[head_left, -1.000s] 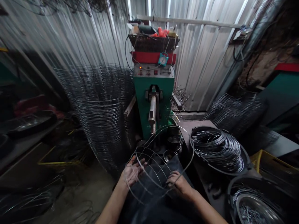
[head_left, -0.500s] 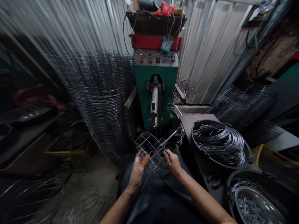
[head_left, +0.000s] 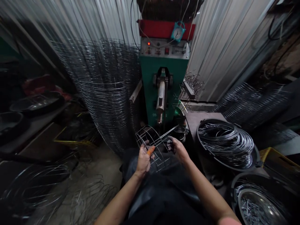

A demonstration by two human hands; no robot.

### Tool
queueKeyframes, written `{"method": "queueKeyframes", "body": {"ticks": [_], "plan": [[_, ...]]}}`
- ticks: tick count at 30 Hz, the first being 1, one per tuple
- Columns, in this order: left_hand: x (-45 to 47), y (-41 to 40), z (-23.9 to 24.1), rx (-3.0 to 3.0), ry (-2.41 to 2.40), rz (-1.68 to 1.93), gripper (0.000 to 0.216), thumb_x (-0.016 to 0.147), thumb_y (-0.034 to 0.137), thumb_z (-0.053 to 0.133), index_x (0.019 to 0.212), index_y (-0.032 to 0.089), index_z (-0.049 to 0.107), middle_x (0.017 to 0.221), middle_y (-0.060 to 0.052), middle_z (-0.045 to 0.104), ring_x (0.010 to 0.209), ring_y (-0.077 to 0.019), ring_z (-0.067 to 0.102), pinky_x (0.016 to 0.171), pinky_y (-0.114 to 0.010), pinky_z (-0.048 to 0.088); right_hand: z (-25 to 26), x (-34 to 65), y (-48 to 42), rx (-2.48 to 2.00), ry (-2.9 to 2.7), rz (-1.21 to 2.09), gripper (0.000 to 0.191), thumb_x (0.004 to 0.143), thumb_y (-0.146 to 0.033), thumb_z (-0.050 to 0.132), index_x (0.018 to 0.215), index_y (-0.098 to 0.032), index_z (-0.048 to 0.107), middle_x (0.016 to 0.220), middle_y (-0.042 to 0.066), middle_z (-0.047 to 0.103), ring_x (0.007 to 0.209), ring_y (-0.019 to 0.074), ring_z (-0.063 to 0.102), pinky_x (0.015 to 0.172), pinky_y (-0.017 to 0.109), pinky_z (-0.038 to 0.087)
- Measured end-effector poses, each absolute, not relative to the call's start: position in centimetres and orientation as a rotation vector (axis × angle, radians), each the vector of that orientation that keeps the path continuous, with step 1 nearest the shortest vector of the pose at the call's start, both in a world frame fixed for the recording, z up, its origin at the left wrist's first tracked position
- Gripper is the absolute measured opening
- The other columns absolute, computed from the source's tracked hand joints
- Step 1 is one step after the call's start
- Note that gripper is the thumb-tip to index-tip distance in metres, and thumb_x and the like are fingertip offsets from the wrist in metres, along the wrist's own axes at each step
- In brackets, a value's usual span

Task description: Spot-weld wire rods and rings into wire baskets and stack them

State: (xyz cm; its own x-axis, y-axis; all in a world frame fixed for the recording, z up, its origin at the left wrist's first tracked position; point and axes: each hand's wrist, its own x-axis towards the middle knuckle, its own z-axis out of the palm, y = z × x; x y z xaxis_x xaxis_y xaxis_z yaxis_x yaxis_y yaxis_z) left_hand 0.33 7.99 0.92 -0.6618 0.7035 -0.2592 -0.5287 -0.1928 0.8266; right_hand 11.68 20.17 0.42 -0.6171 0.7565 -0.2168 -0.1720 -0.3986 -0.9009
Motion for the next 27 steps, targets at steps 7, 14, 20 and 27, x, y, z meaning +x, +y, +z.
{"method": "queueKeyframes", "body": {"ticks": [7,14,20,27], "plan": [[0.0,7.7,0.1,0.248,1.235,1.961,0.053,0.059,0.027,0.074,0.105,0.021,0.047,0.069,0.006,0.042,0.050,-0.0039,0.036,0.042,-0.018,0.030,0.7,9.7,24.0,-1.038,-0.635,2.073,0.014,0.070,-0.024,0.070,0.073,-0.017,0.058,0.066,0.001,0.062,0.062,0.0129,0.062,0.055,0.023,0.053],[-0.3,7.5,-0.4,0.230,1.216,1.964,0.050,0.060,0.024,0.072,0.104,0.021,0.047,0.071,0.006,0.041,0.049,-0.0031,0.034,0.042,-0.017,0.028,-0.1,9.2,24.4,-1.010,-0.540,2.157,0.008,0.074,-0.015,0.064,0.068,-0.015,0.058,0.065,0.002,0.064,0.067,0.0144,0.063,0.062,0.027,0.057],[-0.4,7.4,-0.9,0.204,1.227,1.949,0.051,0.058,0.024,0.073,0.102,0.021,0.048,0.071,0.007,0.040,0.047,-0.0020,0.034,0.041,-0.016,0.026,-0.4,9.4,24.3,-0.973,-0.591,2.166,0.008,0.068,-0.014,0.068,0.072,-0.016,0.062,0.062,-0.001,0.062,0.063,0.0124,0.062,0.063,0.027,0.057],[-0.7,7.8,-1.0,0.153,1.305,1.978,0.054,0.053,0.027,0.078,0.096,0.020,0.046,0.067,0.008,0.037,0.045,-0.0017,0.034,0.038,-0.016,0.024,-0.5,10.4,24.4,-1.023,-0.679,2.153,0.016,0.061,-0.015,0.073,0.075,-0.016,0.064,0.063,-0.001,0.063,0.058,0.0099,0.059,0.054,0.021,0.055]]}}
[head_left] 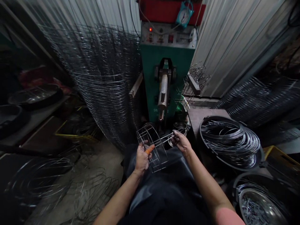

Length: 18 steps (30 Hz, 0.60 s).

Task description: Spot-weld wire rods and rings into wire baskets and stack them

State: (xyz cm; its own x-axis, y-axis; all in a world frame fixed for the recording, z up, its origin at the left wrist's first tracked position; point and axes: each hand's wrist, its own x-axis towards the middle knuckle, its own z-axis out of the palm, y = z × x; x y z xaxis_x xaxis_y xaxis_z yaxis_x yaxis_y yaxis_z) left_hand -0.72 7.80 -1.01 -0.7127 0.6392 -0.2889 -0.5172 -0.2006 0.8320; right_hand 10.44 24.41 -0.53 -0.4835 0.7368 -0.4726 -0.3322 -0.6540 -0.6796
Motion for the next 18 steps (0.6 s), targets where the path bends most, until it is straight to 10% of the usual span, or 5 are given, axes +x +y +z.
{"method": "queueKeyframes", "body": {"ticks": [18], "plan": [[-2.5,12.4,0.3,0.012,1.228,1.958,0.054,0.049,0.024,0.078,0.089,0.018,0.043,0.063,0.009,0.044,0.038,0.0004,0.029,0.035,-0.015,0.018,1.1,7.3,26.2,-0.912,-0.886,1.925,0.033,0.051,-0.024,0.078,0.072,-0.018,0.053,0.064,-0.004,0.061,0.060,0.0129,0.063,0.048,0.019,0.051]]}}
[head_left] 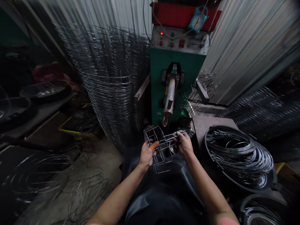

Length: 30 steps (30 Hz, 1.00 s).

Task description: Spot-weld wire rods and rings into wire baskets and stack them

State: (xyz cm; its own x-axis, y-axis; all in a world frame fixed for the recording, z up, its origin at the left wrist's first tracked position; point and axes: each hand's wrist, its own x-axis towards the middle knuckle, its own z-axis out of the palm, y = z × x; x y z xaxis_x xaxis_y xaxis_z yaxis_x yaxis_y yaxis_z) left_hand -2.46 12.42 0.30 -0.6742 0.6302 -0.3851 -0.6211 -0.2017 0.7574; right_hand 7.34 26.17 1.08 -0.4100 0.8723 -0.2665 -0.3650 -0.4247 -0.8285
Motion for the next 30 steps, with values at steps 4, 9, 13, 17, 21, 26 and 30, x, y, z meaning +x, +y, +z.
{"method": "queueKeyframes", "body": {"ticks": [4,9,13,17,21,26,30], "plan": [[-3.3,13.8,0.4,-0.012,1.210,1.961,0.054,0.047,0.024,0.079,0.088,0.018,0.043,0.060,0.010,0.044,0.037,0.0005,0.028,0.034,-0.015,0.017,1.0,6.4,27.5,-0.937,-0.902,1.913,0.032,0.052,-0.024,0.077,0.072,-0.018,0.053,0.065,-0.003,0.062,0.061,0.0139,0.064,0.045,0.018,0.049],[-4.2,15.3,0.1,-0.031,1.186,1.987,0.055,0.047,0.024,0.079,0.088,0.018,0.043,0.059,0.011,0.042,0.036,0.0008,0.028,0.033,-0.015,0.017,0.6,5.5,29.2,-0.947,-0.931,1.896,0.029,0.055,-0.024,0.076,0.073,-0.018,0.054,0.065,-0.002,0.063,0.061,0.0144,0.064,0.051,0.022,0.052],[-4.8,16.2,-0.1,-0.032,1.173,1.984,0.056,0.046,0.024,0.080,0.088,0.018,0.044,0.059,0.011,0.041,0.036,0.0011,0.027,0.033,-0.015,0.017,0.6,4.9,30.2,-0.917,-0.962,1.876,0.027,0.055,-0.024,0.075,0.071,-0.018,0.054,0.065,-0.001,0.064,0.061,0.0151,0.064,0.050,0.022,0.052],[-5.3,16.7,0.0,-0.027,1.177,1.979,0.053,0.048,0.022,0.079,0.087,0.017,0.044,0.056,0.012,0.039,0.036,0.0007,0.027,0.033,-0.014,0.017,0.9,4.6,30.6,-0.929,-0.968,1.859,0.025,0.056,-0.023,0.074,0.069,-0.017,0.054,0.065,-0.001,0.064,0.061,0.0150,0.064,0.052,0.023,0.053],[-5.5,17.0,0.2,-0.038,1.168,1.963,0.052,0.048,0.022,0.078,0.086,0.018,0.043,0.050,0.012,0.037,0.036,-0.0002,0.026,0.033,-0.014,0.015,1.2,4.3,30.8,-0.924,-0.976,1.855,0.023,0.057,-0.021,0.073,0.068,-0.017,0.054,0.063,-0.002,0.062,0.061,0.0146,0.064,0.054,0.024,0.054],[-5.6,17.4,0.3,-0.061,1.160,1.963,0.054,0.045,0.022,0.079,0.085,0.018,0.044,0.049,0.013,0.036,0.034,0.0001,0.025,0.033,-0.015,0.014,1.4,4.0,31.2,-0.922,-0.973,1.858,0.019,0.058,-0.020,0.072,0.067,-0.016,0.055,0.064,0.000,0.064,0.060,0.0151,0.064,0.055,0.026,0.055],[-5.8,17.6,0.4,-0.078,1.171,1.934,0.052,0.045,0.022,0.079,0.083,0.017,0.044,0.049,0.013,0.035,0.033,0.0006,0.023,0.033,-0.015,0.013,1.1,3.8,31.5,-0.921,-0.982,1.855,0.018,0.058,-0.019,0.071,0.066,-0.016,0.055,0.064,0.000,0.064,0.059,0.0148,0.063,0.053,0.025,0.054]]}}
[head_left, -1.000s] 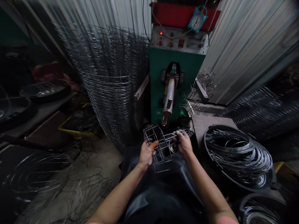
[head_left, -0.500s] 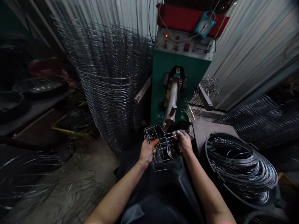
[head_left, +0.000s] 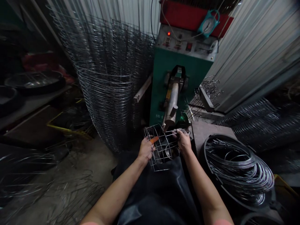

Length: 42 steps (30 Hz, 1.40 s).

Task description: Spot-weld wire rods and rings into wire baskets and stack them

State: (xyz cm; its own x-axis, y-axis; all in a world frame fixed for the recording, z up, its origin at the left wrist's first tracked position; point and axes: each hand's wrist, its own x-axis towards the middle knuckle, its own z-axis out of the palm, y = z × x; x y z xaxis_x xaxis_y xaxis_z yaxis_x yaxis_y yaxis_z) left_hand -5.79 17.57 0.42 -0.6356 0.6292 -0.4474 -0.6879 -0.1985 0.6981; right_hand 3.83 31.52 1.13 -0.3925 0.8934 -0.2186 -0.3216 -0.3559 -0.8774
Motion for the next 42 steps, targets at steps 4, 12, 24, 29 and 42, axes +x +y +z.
{"method": "queueKeyframes", "body": {"ticks": [4,12,24,29,42], "plan": [[-6.0,17.6,0.4,-0.080,1.187,1.928,0.050,0.046,0.021,0.078,0.082,0.018,0.044,0.048,0.012,0.036,0.034,-0.0006,0.027,0.033,-0.016,0.014,0.9,3.8,31.5,-0.923,-0.965,1.865,0.017,0.058,-0.018,0.071,0.065,-0.017,0.055,0.064,-0.001,0.063,0.057,0.0129,0.061,0.050,0.022,0.053],[-5.7,17.4,0.6,-0.030,1.167,1.996,0.052,0.044,0.023,0.079,0.082,0.018,0.044,0.055,0.012,0.038,0.035,0.0006,0.027,0.033,-0.015,0.015,1.7,4.4,31.0,-0.962,-0.960,1.973,0.021,0.058,-0.015,0.074,0.072,-0.018,0.059,0.063,-0.004,0.059,0.057,0.0100,0.058,0.052,0.022,0.055],[-6.3,17.9,0.4,-0.052,1.136,2.064,0.054,0.043,0.022,0.081,0.083,0.018,0.045,0.061,0.009,0.044,0.039,0.0005,0.029,0.034,-0.015,0.018,1.5,3.3,32.0,-0.846,-1.016,1.995,0.023,0.060,-0.024,0.075,0.076,-0.018,0.059,0.064,-0.004,0.057,0.059,0.0086,0.056,0.055,0.022,0.053],[-6.9,18.2,0.6,-0.067,1.131,2.082,0.052,0.042,0.019,0.080,0.081,0.018,0.044,0.061,0.009,0.045,0.039,0.0002,0.030,0.034,-0.015,0.017,1.1,2.6,32.6,-0.843,-1.022,2.016,0.021,0.061,-0.024,0.074,0.074,-0.019,0.059,0.063,-0.005,0.057,0.058,0.0079,0.055,0.055,0.021,0.053],[-7.9,19.5,0.3,-0.104,1.127,2.052,0.048,0.046,0.019,0.078,0.079,0.018,0.044,0.057,0.008,0.047,0.038,-0.0004,0.030,0.034,-0.015,0.016,0.5,1.6,34.0,-0.819,-1.056,1.995,0.022,0.057,-0.024,0.075,0.073,-0.019,0.060,0.061,-0.006,0.057,0.058,0.0083,0.054,0.054,0.020,0.052]]}}
